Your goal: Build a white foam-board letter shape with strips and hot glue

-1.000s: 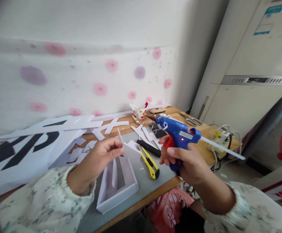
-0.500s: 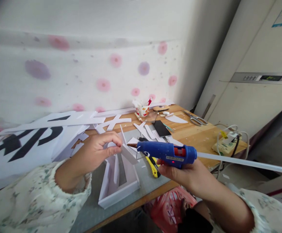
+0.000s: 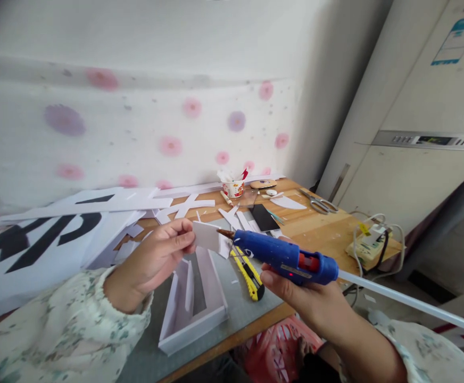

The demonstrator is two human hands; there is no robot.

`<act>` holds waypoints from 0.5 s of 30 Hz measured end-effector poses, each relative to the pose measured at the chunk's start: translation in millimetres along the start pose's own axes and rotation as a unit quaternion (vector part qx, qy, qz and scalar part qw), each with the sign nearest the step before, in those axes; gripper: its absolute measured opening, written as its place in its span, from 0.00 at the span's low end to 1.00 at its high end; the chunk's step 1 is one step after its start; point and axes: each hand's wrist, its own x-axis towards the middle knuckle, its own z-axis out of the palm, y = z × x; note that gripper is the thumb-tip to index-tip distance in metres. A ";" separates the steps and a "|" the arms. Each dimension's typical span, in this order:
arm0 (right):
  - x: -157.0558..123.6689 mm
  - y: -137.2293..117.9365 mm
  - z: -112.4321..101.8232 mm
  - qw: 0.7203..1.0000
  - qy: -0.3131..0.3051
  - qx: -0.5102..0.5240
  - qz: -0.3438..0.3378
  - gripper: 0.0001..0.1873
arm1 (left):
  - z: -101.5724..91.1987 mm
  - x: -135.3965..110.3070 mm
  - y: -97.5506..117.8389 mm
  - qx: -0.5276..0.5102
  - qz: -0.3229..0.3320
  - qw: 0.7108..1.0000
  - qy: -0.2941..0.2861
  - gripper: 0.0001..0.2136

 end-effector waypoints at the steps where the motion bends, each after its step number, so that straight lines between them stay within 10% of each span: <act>1: -0.2 -0.1 0.1 1.000 0.004 0.000 0.000 0.13 | 0.0 0.2 -1.0 -0.009 -0.003 1.000 -0.001 0.11; 15: -0.7 -1.2 1.9 0.999 0.014 -0.016 -0.031 0.14 | -0.2 -0.8 -6.6 -0.060 -0.028 0.997 -0.028 0.14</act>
